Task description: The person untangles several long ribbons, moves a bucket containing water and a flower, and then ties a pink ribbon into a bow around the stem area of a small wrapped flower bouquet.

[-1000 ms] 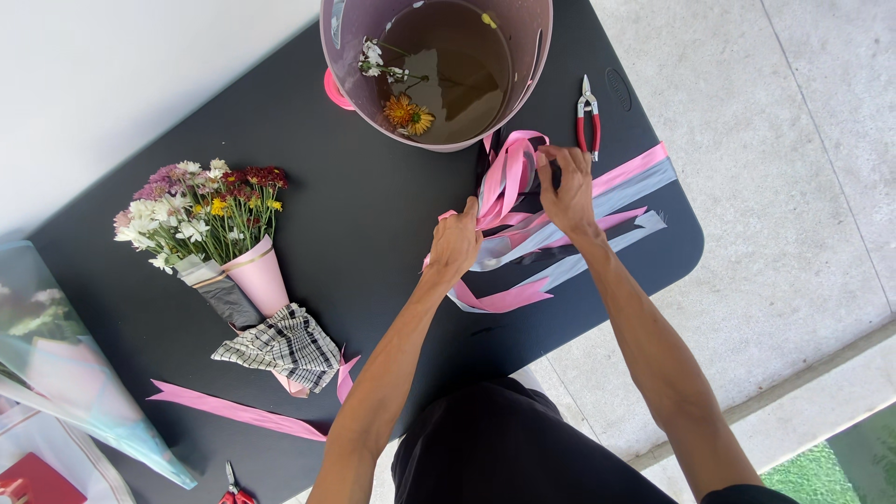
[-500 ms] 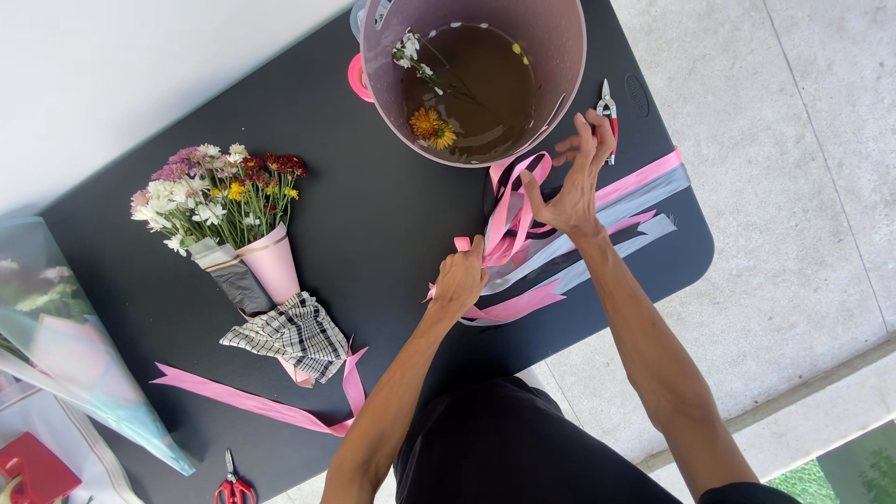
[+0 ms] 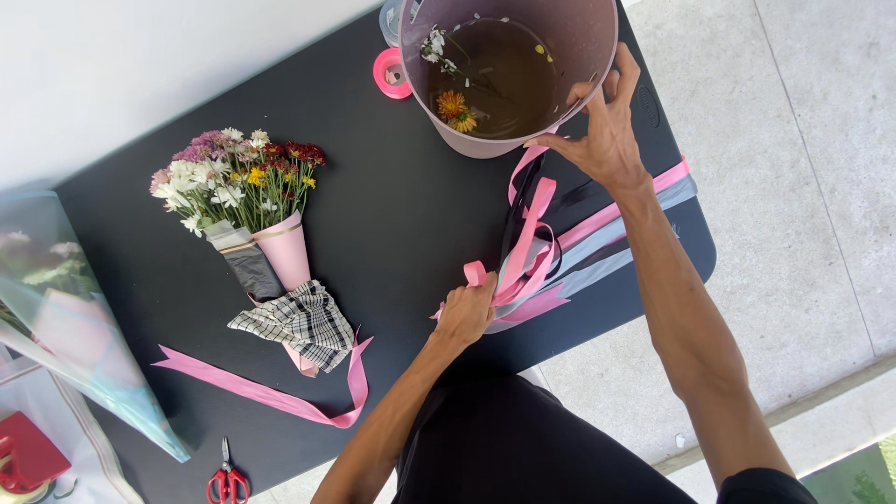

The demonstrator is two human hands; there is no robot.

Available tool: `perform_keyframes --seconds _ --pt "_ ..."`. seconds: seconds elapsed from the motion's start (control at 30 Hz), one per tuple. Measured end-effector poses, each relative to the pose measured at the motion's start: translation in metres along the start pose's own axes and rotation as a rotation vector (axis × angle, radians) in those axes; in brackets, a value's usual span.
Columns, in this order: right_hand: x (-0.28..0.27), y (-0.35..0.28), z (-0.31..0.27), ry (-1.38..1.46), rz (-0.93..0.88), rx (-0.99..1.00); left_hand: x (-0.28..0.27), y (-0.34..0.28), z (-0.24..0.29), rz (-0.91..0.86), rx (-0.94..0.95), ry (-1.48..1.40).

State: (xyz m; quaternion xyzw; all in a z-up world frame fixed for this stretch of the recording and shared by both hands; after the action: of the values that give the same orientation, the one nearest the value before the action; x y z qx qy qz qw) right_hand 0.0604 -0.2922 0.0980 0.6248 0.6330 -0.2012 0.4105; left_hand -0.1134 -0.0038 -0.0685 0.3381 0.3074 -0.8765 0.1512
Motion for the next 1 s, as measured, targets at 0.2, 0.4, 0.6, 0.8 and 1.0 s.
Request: perform_keyframes --seconds 0.2,0.4,0.6,0.8,1.0 --pt "0.000 -0.010 -0.017 -0.050 -0.027 0.010 0.003 -0.071 -0.020 -0.026 0.029 -0.121" --pt "0.044 -0.095 -0.021 0.115 0.228 0.193 -0.038 -0.117 -0.105 0.358 -0.181 -0.789" --pt "0.160 -0.199 -0.017 -0.045 -0.145 0.371 -0.039 -0.118 -0.181 0.608 -0.080 -1.302" --pt "0.186 -0.162 -0.033 -0.044 -0.070 0.436 -0.053 -0.141 -0.189 0.697 -0.124 -1.467" --pt "0.221 -0.123 0.013 0.165 -0.360 0.665 -0.044 -0.165 -0.252 0.684 -0.121 -1.740"
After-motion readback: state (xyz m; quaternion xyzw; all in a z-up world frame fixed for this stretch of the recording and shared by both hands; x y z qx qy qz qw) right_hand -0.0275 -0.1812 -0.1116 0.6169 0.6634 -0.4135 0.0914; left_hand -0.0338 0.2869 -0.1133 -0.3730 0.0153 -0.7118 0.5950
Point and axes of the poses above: each hand's wrist, its own y-axis towards the middle knuckle, its own x-axis out of the palm, z = x × y, the point moved 8 cm from there along y, towards the middle knuckle, and after that the axes turned 12 degrees about -z, right-handed, at the moved point
